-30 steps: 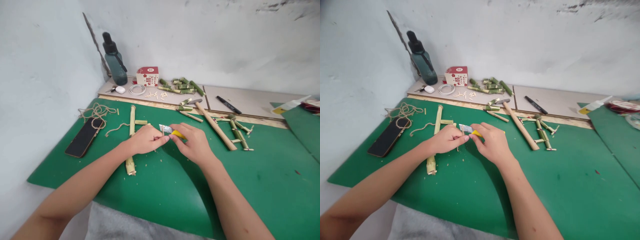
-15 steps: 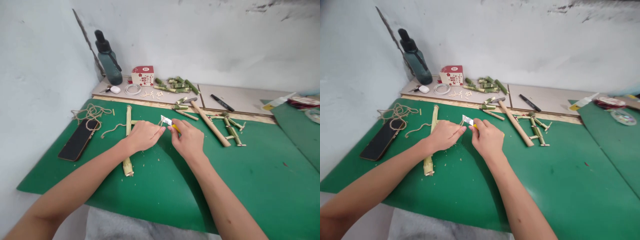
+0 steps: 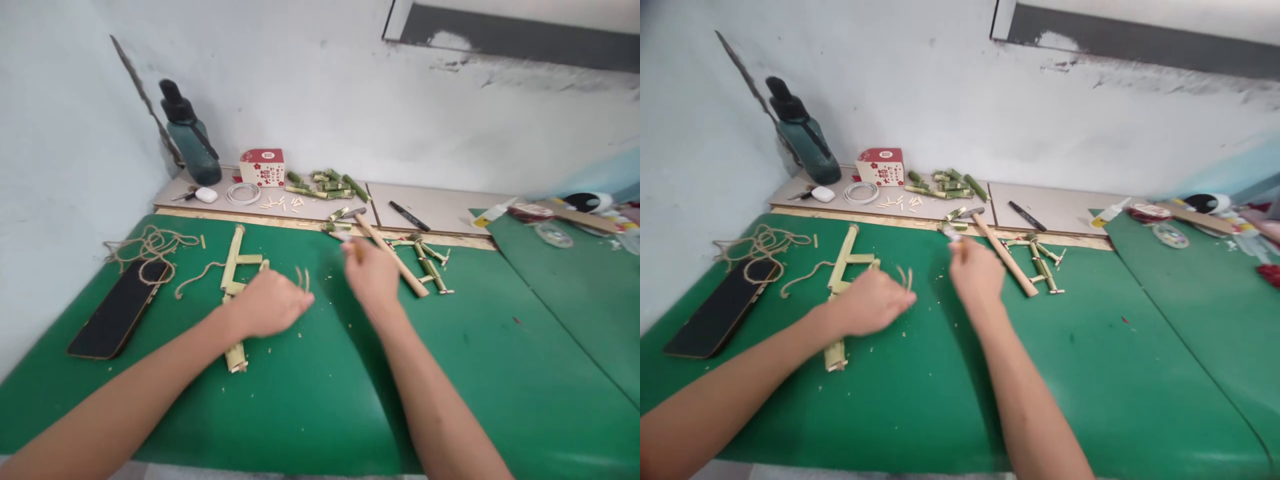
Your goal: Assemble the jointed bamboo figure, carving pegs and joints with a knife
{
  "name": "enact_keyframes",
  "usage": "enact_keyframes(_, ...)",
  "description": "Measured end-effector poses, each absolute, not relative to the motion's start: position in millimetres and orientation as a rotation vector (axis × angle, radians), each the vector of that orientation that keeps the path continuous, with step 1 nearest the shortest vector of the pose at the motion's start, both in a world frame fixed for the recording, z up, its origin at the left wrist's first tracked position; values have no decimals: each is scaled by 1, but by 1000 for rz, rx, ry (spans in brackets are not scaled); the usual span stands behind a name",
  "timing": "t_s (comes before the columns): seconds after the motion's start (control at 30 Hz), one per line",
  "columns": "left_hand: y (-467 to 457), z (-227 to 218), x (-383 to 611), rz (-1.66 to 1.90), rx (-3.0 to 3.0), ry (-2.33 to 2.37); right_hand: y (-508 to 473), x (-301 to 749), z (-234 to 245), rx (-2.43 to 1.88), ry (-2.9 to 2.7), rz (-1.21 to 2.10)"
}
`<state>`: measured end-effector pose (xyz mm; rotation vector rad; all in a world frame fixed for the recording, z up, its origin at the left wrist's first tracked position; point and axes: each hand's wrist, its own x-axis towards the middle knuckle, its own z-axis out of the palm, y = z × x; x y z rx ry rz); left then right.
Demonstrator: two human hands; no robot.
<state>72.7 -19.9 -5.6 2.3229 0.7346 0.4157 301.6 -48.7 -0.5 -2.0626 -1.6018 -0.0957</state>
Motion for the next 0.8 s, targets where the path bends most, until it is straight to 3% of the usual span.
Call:
enact_keyframes(0.1, -28, -6, 72, 408, 2472, 739, -47, 324, 1, -1982, -1384, -164)
enact_keyframes(0.23, -23, -9, 71, 506, 2477, 762, -52, 314, 0, -1838, -1549, 45)
enact_keyframes(0.4, -21, -6, 66, 648, 2532, 695, -54, 298, -1, -2058, -1700, 227)
enact_keyframes(0.8, -26, -8, 66, 798, 2442, 569, -48, 301, -22, -1813, -1999, 43)
